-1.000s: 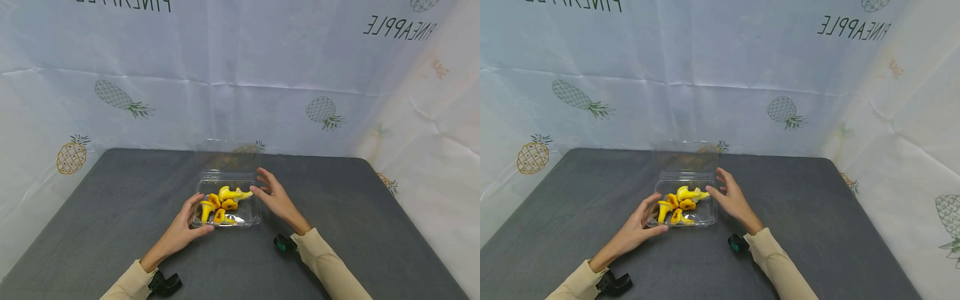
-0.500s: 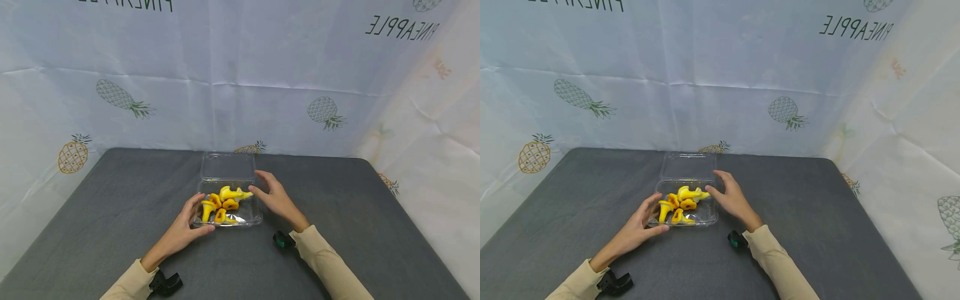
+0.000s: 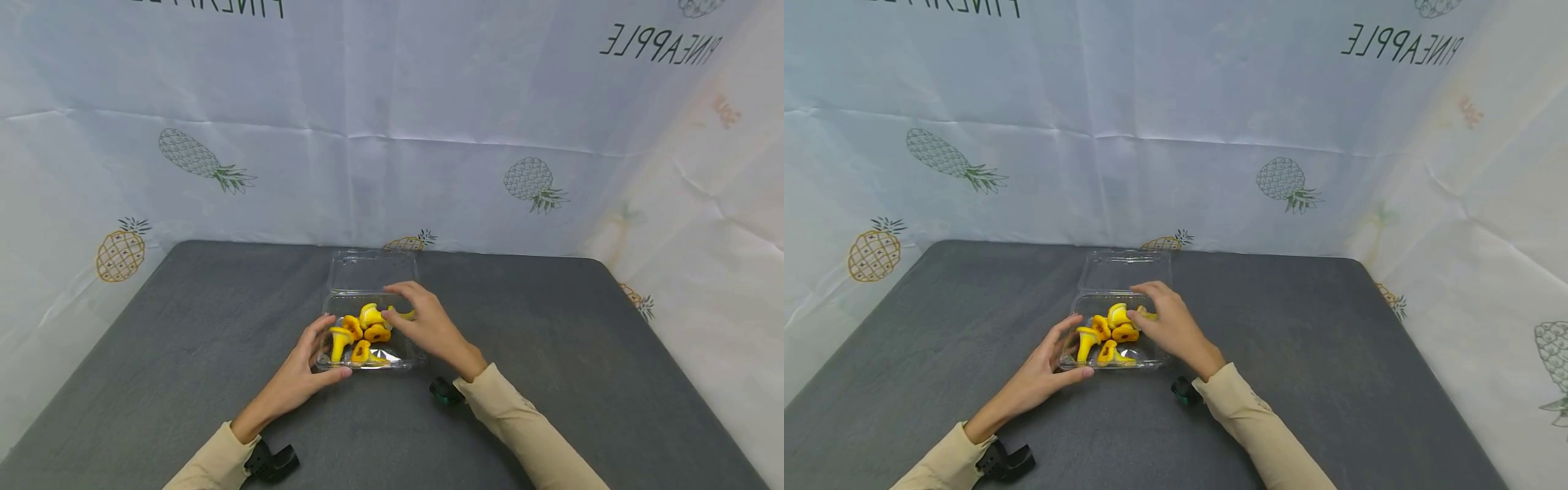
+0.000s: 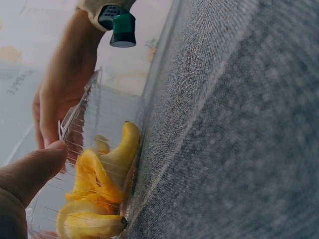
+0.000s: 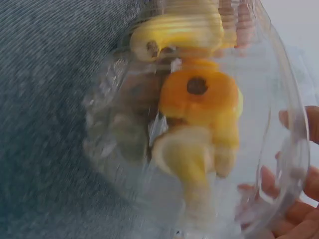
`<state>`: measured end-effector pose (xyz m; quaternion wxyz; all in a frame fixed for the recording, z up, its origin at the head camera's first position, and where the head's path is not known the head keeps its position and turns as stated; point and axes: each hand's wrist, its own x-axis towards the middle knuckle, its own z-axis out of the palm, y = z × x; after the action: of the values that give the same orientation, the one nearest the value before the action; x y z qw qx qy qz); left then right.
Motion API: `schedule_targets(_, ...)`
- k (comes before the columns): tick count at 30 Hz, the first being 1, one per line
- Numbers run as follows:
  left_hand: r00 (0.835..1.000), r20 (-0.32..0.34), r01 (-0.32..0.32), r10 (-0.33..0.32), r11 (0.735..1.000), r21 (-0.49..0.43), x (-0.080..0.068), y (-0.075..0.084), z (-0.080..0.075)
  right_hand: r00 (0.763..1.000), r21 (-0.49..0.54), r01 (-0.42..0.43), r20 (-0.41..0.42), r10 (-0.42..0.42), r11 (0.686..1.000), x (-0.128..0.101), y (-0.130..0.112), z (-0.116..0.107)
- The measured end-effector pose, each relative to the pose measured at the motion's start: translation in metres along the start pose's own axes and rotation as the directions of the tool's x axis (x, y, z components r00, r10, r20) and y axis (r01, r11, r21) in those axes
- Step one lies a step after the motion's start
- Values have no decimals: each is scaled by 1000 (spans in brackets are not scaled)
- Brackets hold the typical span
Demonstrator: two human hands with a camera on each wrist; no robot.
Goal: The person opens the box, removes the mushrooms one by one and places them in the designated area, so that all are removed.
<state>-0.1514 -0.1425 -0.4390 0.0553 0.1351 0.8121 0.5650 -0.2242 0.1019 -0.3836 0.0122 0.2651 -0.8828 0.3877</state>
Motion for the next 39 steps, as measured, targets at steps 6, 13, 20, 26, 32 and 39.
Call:
schedule_targets(6, 1000, 7, 0, 0, 1000, -2, 0, 0, 0, 998, -27, -23, 57, 25, 999, 6, -6, 5)
schedule_targets(13, 1000, 12, 2, -2, 1000, 1, 0, 0, 0, 993, -108, -31, 109, 43, 994, 12, -7, 14)
schedule_targets(20, 1000, 14, -15, 15, 1000, -4, 0, -1, 0, 991, -204, -25, 123, 51, 979, 14, -13, 21)
schedule_targets(26, 1000, 12, -14, 14, 1000, 0, 0, -1, -1, 991, -290, -24, 118, 61, 957, 16, -18, 26)
schedule_targets(32, 1000, 13, -9, 9, 1000, -2, 0, -1, -1, 994, -315, -12, 100, 46, 949, 16, -19, 30)
schedule_targets(39, 1000, 13, -11, 11, 1000, -3, -1, -1, -1, 999, -250, 9, 52, 4, 968, 14, -19, 31)
